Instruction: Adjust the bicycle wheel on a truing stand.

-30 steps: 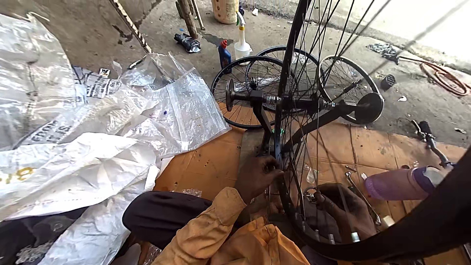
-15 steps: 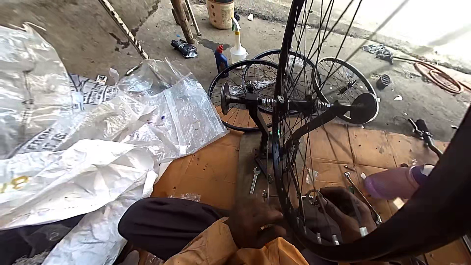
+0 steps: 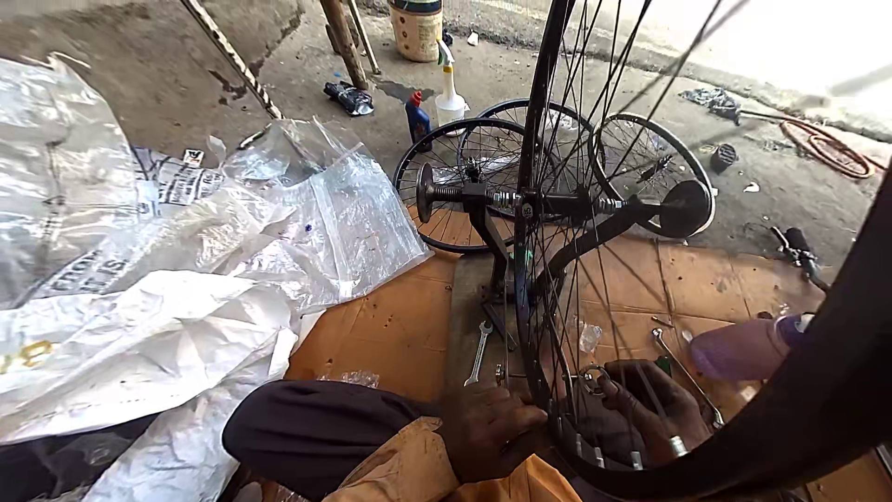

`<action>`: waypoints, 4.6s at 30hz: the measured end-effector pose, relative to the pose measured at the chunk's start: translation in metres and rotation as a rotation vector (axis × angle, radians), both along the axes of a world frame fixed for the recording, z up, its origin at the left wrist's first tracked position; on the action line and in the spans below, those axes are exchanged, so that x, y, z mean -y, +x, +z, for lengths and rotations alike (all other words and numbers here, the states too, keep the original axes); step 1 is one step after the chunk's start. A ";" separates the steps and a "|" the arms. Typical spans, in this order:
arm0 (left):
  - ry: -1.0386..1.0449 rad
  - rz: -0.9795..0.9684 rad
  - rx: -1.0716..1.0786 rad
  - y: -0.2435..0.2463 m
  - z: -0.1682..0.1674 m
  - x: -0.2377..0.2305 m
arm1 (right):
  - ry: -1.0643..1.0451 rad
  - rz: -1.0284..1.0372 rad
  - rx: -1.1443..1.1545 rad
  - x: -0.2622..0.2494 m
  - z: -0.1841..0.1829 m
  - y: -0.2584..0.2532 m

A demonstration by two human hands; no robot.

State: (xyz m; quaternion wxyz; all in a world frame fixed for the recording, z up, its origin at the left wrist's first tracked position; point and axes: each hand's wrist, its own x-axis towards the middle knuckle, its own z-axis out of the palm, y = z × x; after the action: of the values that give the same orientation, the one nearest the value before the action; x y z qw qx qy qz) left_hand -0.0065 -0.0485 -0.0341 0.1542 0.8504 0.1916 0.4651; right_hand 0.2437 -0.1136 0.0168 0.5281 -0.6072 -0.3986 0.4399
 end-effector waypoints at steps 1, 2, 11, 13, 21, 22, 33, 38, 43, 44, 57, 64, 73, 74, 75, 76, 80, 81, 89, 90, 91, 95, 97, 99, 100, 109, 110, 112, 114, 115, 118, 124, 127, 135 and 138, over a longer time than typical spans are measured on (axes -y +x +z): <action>-0.003 0.000 0.001 0.000 0.000 0.000 | 0.002 -0.003 0.010 0.000 0.000 0.000; -0.005 -0.003 0.003 0.000 0.001 0.000 | 0.002 0.000 0.021 -0.001 0.000 0.001; 0.000 -0.016 0.007 0.000 0.003 -0.002 | 0.027 0.007 -0.011 -0.003 0.002 0.000; 0.001 -0.025 0.002 0.000 0.004 -0.003 | 0.040 0.010 -0.018 -0.003 0.001 0.000; -0.201 -0.066 0.059 -0.002 0.018 -0.013 | 0.025 -0.001 -0.022 -0.003 -0.001 0.002; -0.320 -0.065 0.083 -0.001 0.024 -0.020 | 0.027 -0.002 -0.029 -0.003 -0.002 0.003; -0.398 -0.397 0.239 0.014 0.105 -0.058 | 0.071 0.004 -0.020 -0.006 0.000 0.006; -0.484 -0.418 0.214 0.013 0.057 -0.075 | 0.061 -0.003 -0.002 -0.006 -0.002 0.007; -0.640 -0.113 -0.048 -0.001 0.017 -0.079 | 0.036 0.016 -0.009 -0.006 -0.010 0.009; -0.676 -0.065 -0.087 -0.004 0.012 -0.079 | 0.035 0.014 -0.008 -0.005 -0.010 0.009; -0.299 -0.189 0.121 -0.002 0.037 -0.041 | 0.052 0.006 -0.002 -0.003 -0.010 0.009; 0.077 -0.120 0.015 -0.002 0.033 -0.016 | 0.049 -0.018 0.000 0.001 -0.011 0.009; 0.034 -0.039 0.010 -0.002 0.016 0.000 | 0.047 -0.017 -0.002 0.004 -0.014 0.011; 0.028 -0.033 0.009 -0.002 0.015 0.000 | 0.048 -0.021 -0.002 0.004 -0.013 0.011; 0.025 -0.026 0.005 -0.002 0.015 0.000 | 0.048 -0.021 0.002 0.004 -0.013 0.011; 0.024 -0.020 0.002 -0.001 0.015 0.000 | 0.050 -0.019 0.005 0.004 -0.013 0.011; 0.021 -0.025 -0.004 0.000 0.017 0.001 | 0.035 -0.030 0.023 0.004 -0.012 0.012; 0.023 -0.029 -0.003 0.000 0.017 0.001 | 0.041 -0.031 0.019 0.004 -0.013 0.011; -0.046 -0.057 0.063 -0.004 0.018 -0.002 | 0.026 -0.047 0.005 0.009 -0.014 0.012; -0.094 -0.025 0.051 -0.007 0.018 -0.005 | 0.032 -0.048 -0.002 0.010 -0.014 0.013; -0.158 0.025 0.032 -0.010 0.015 -0.008 | 0.037 -0.040 -0.014 0.011 -0.015 0.014; -0.519 0.241 -0.166 -0.024 0.000 -0.027 | 0.039 -0.040 -0.007 0.013 -0.016 0.015; -0.753 0.225 -0.306 -0.033 -0.007 -0.033 | 0.018 -0.042 -0.012 0.013 -0.016 0.015; -0.968 0.144 -0.368 -0.038 -0.014 -0.035 | 0.020 -0.044 -0.025 0.012 -0.018 0.014; -1.043 0.102 -0.342 -0.039 -0.018 -0.034 | 0.019 -0.042 -0.018 0.011 -0.017 0.014; -0.954 0.016 -0.159 -0.038 -0.028 -0.025 | 0.037 -0.011 -0.378 0.007 -0.006 0.006; -0.888 0.021 -0.166 -0.039 -0.030 -0.025 | 0.065 0.026 -0.463 0.006 -0.003 0.005; -0.815 0.031 -0.174 -0.039 -0.033 -0.024 | 0.136 0.116 -0.501 0.002 0.009 -0.002; -0.808 0.035 -0.178 -0.039 -0.034 -0.024 | 0.249 0.194 -0.394 -0.001 0.032 -0.013; -0.811 0.039 -0.183 -0.039 -0.034 -0.024 | 0.307 0.209 -0.291 0.000 0.045 -0.018; -0.769 0.037 -0.153 -0.037 -0.034 -0.020 | 0.470 0.176 -0.014 0.007 0.079 -0.031; -0.646 0.065 -0.078 -0.032 -0.038 -0.016 | 0.541 0.284 0.123 0.006 0.094 -0.034; -0.650 0.071 -0.067 -0.033 -0.042 -0.016 | 0.507 0.583 0.110 -0.002 0.060 -0.015; -0.637 0.051 -0.047 -0.034 -0.046 -0.017 | 0.079 0.606 0.584 0.006 -0.014 0.012; -0.608 0.064 -0.038 -0.033 -0.048 -0.016 | 0.142 0.528 0.438 0.009 -0.003 0.012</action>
State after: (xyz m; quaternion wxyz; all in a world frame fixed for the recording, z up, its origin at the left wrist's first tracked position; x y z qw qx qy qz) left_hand -0.0398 -0.0326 -0.0818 0.3834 0.7673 0.3516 0.3750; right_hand 0.2556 -0.1227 0.0137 0.3390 -0.5250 -0.6753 0.3916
